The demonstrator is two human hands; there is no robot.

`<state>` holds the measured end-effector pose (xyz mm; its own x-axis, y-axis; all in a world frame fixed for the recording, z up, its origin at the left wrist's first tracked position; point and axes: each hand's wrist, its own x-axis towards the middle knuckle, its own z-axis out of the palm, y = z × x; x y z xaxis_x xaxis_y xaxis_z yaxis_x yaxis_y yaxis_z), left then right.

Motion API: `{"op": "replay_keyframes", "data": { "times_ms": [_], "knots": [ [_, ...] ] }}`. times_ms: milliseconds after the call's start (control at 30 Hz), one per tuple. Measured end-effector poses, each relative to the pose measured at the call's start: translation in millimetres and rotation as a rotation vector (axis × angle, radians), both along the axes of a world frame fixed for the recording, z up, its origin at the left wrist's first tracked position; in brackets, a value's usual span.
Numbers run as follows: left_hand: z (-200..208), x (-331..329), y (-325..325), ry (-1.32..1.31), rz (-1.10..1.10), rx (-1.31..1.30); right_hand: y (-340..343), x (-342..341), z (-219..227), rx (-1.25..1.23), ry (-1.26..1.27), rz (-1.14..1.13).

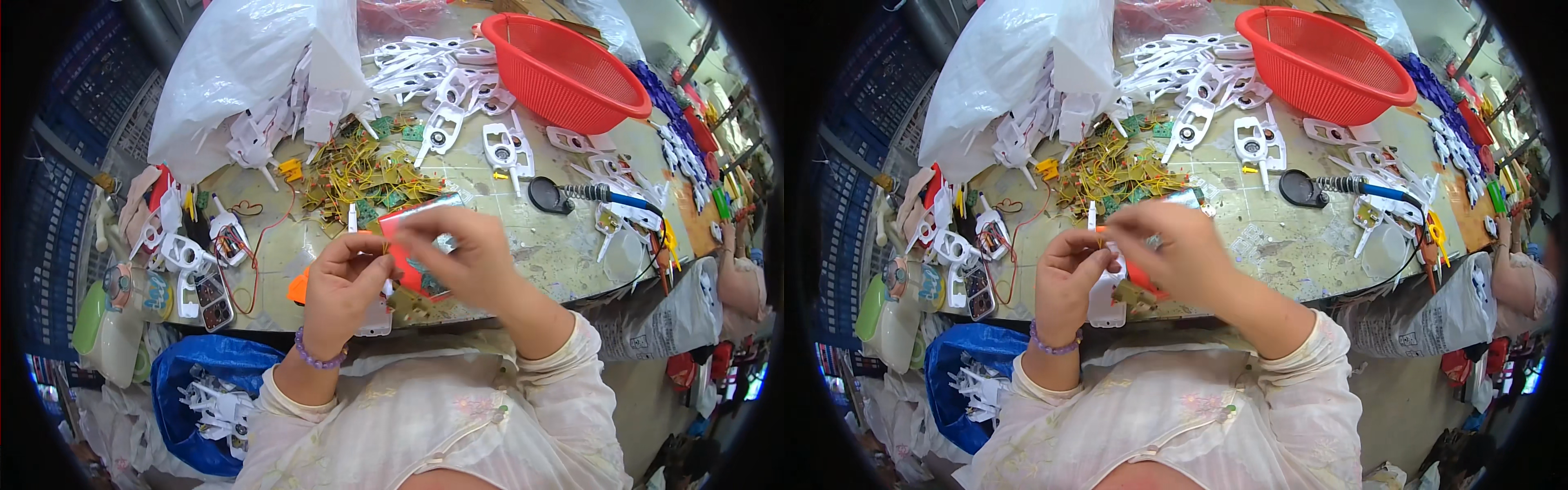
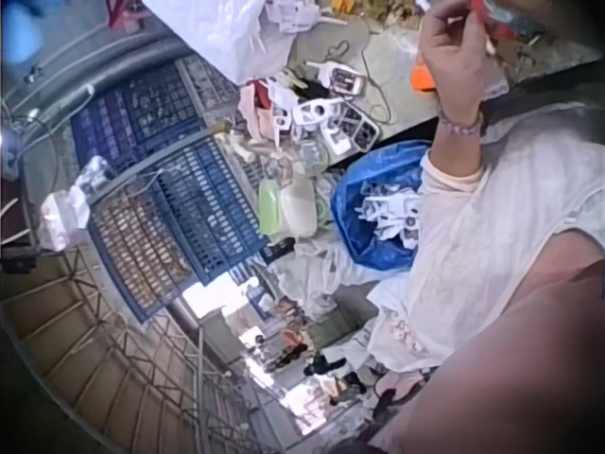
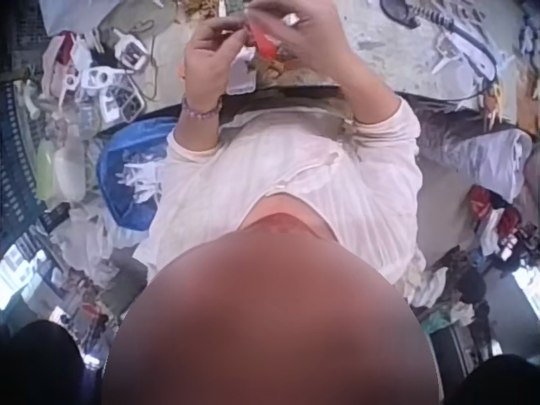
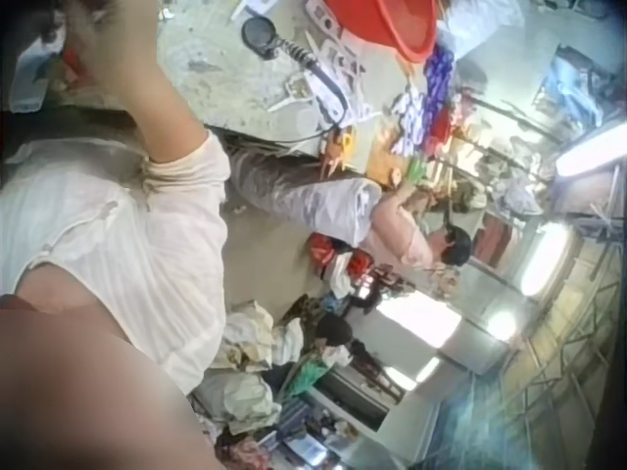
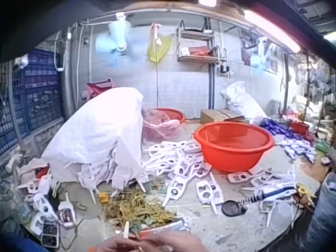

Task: Assembling electronic components for toys, including soldering wires to circuit boards and fitting them into plastic housings.

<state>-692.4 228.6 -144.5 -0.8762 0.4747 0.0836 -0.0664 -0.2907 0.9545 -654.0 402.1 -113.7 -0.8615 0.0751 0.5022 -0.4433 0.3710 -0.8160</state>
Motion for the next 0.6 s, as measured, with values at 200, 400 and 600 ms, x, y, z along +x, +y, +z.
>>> {"op": "replay_keyframes", "data": {
  "times_ms": [200, 400, 600],
  "knots": [
    [2, -2, -4, 0.136, 0.085, -0.047, 117, -30, -56, 0.966, -0.48, -0.756],
    [5, -2, -7, 0.229, 0.101, -0.196, 143, -45, -92, 1.0, -0.587, -0.899],
    [14, -5, -15, 0.501, 0.212, -0.344, 132, -26, -31, 0.127, 0.218, -0.762]
  ]
}}
